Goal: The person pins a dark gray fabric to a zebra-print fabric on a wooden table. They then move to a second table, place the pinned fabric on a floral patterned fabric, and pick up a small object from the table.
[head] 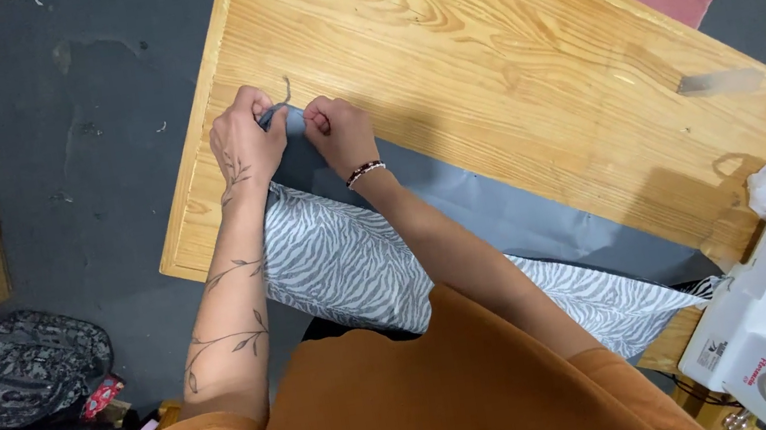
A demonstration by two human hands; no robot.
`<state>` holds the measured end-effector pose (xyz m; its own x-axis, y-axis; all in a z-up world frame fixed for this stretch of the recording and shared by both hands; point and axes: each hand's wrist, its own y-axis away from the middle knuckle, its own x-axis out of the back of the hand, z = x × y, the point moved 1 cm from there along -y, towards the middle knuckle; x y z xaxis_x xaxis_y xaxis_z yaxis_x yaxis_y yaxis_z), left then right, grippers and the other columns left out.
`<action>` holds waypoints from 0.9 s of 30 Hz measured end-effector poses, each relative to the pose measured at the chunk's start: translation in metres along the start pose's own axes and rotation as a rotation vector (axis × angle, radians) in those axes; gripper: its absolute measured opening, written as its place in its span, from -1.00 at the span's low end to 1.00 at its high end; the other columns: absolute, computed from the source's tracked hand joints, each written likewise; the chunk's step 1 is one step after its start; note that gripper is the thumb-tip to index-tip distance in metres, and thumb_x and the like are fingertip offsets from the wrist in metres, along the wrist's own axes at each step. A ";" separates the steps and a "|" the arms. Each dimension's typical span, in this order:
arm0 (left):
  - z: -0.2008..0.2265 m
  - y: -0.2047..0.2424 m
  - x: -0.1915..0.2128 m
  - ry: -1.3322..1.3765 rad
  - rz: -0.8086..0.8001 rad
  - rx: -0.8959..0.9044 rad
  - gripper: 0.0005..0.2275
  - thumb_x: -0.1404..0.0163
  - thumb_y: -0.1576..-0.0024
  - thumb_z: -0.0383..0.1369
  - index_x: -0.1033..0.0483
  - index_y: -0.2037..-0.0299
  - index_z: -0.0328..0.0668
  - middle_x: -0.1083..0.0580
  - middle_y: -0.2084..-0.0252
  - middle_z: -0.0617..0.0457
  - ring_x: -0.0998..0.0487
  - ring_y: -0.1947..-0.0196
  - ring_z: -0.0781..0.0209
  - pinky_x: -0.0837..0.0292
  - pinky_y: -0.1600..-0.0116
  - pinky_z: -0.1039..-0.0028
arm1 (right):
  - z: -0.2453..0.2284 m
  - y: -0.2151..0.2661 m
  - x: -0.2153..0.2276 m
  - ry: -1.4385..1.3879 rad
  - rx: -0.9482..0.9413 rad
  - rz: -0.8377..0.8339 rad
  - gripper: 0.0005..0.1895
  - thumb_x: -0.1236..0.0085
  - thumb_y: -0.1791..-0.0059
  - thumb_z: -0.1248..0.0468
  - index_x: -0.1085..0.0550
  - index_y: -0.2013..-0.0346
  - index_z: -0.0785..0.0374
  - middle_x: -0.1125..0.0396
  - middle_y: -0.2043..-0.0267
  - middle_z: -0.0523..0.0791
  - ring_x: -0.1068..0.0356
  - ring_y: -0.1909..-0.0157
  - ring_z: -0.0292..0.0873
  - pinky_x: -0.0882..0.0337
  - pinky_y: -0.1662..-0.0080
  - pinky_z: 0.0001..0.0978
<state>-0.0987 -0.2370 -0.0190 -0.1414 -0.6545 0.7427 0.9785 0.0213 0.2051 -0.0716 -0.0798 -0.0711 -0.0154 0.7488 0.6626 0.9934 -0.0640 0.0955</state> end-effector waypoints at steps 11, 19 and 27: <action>-0.008 -0.005 -0.012 -0.036 -0.003 -0.060 -0.88 -0.11 -0.15 -0.27 -0.57 0.18 -0.04 -0.53 0.26 -0.03 -0.60 0.19 -0.18 -0.50 0.09 0.06 | 0.007 0.003 -0.012 0.000 -0.030 0.056 -0.87 -0.25 0.15 0.22 -0.43 0.47 -0.07 -0.30 0.51 -0.24 -0.45 0.35 -0.17 -0.45 0.22 -0.32; -0.002 0.002 -0.010 0.069 -0.006 -0.138 -0.89 -0.08 -0.18 -0.31 -0.54 0.16 -0.09 -0.50 0.23 -0.10 -0.56 0.14 -0.27 -0.48 0.07 0.01 | 0.002 -0.005 -0.004 -0.039 -0.164 -0.036 -0.94 -0.24 0.10 0.07 -0.51 0.41 -0.16 -0.41 0.48 -0.35 -0.49 0.31 -0.31 -0.47 0.15 -0.42; -0.030 -0.018 -0.019 0.373 -0.121 0.150 -0.88 -0.13 -0.06 -0.19 -0.66 0.26 0.15 -0.52 0.50 0.23 -0.52 0.41 0.41 -0.43 0.20 0.49 | -0.009 -0.006 0.006 -0.057 -0.259 -0.105 -0.96 -0.21 0.03 0.07 -0.50 0.35 -0.19 -0.43 0.35 -0.30 -0.50 0.16 -0.18 -0.46 0.02 -0.30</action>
<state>-0.1095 -0.2475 -0.0566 -0.1634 -0.8873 0.4313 0.9216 0.0188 0.3878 -0.0783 -0.0812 -0.0609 -0.1026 0.7959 0.5966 0.9243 -0.1453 0.3528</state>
